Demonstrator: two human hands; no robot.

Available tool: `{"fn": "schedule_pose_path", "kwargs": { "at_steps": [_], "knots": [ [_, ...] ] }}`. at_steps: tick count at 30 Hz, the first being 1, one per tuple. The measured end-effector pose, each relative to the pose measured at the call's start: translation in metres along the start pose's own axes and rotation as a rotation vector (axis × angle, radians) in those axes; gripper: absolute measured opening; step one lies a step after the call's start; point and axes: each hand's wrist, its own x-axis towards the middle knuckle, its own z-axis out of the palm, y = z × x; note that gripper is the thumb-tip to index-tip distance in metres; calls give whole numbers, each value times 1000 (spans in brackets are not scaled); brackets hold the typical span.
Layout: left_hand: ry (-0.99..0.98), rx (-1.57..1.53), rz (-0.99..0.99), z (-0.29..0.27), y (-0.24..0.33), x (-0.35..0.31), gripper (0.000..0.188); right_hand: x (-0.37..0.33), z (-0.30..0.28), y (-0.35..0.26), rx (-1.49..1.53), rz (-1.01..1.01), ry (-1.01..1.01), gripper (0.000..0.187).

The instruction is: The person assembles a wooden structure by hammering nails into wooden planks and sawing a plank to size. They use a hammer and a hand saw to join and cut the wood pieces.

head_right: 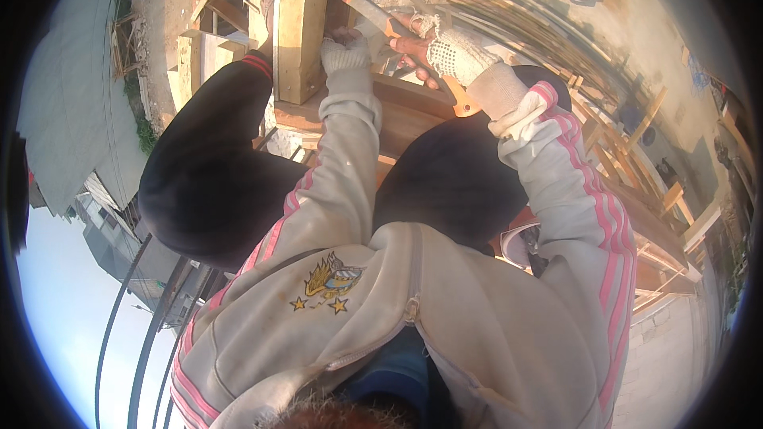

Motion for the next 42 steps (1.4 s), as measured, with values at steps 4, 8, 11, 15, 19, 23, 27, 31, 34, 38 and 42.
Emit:
{"fn": "schedule_pose_path", "kwargs": {
  "at_steps": [4,8,11,15,19,23,27,31,34,38,42],
  "knots": [
    [-123,537,-83,26,21,-81,25,0,-27,18,446,-161,15,67],
    [-524,1180,620,76,86,-177,29,13,-40,23,585,-327,38,40],
    [-502,1414,937,71,130,-173,42,37,-35,28,499,-220,23,32],
    [-247,2318,1149,32,137,-141,79,29,-16,28,252,-90,-157,72],
    [-207,2381,948,31,139,-147,78,12,-26,18,230,-68,-168,76],
    [-118,2354,1050,20,138,-143,71,10,-94,-20,324,-197,0,69],
    [-189,2326,1127,20,132,-134,69,54,-115,-16,580,-377,106,67],
    [-189,2298,1115,19,135,-136,68,75,-72,3,509,-341,28,65],
    [-212,2280,1142,16,136,-133,67,22,-17,24,46,-54,-258,71],
    [-231,2303,1179,18,134,-129,66,-11,-65,-20,160,-62,-20,54],
    [-211,2256,1127,23,131,-139,66,23,-114,-32,474,-307,165,43]
  ]
}}
